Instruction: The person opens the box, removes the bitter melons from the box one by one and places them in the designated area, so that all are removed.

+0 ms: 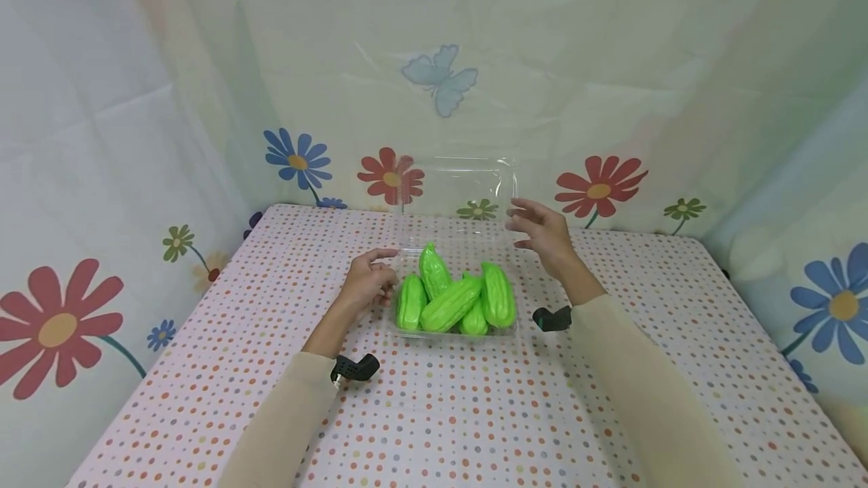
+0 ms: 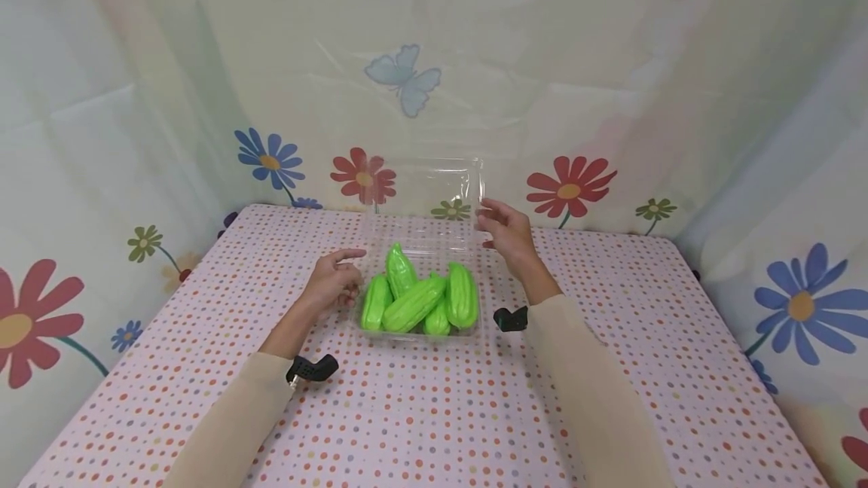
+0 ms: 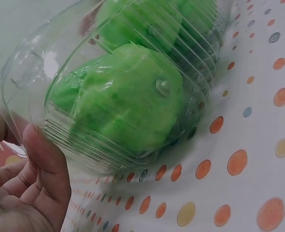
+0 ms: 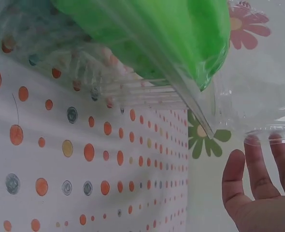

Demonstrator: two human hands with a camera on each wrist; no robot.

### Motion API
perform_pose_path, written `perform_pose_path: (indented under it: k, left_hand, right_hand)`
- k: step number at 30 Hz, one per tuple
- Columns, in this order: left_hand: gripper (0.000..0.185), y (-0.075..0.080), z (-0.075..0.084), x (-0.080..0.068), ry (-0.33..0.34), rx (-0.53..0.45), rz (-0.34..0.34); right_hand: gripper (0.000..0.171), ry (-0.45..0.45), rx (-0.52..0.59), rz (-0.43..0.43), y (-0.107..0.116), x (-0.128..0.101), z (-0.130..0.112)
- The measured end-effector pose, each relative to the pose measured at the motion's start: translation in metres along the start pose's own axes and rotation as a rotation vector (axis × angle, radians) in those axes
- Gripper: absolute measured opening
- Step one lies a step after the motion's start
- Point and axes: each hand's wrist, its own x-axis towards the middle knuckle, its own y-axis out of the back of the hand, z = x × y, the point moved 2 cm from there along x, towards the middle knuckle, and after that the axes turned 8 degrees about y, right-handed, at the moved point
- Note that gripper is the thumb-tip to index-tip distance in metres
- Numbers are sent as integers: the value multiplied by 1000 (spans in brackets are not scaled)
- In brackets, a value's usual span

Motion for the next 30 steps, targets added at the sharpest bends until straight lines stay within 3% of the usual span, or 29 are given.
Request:
perform_pose_path:
  k: [21, 30]
  left_hand:
    - [62, 1, -3, -1, -9, 32, -32]
    - [63, 3, -3, -1, 8, 46, -64]
  right_hand:
    - [49, -56, -83, -31, 0, 11, 24]
    - [50, -133, -83, -47, -5, 13, 34]
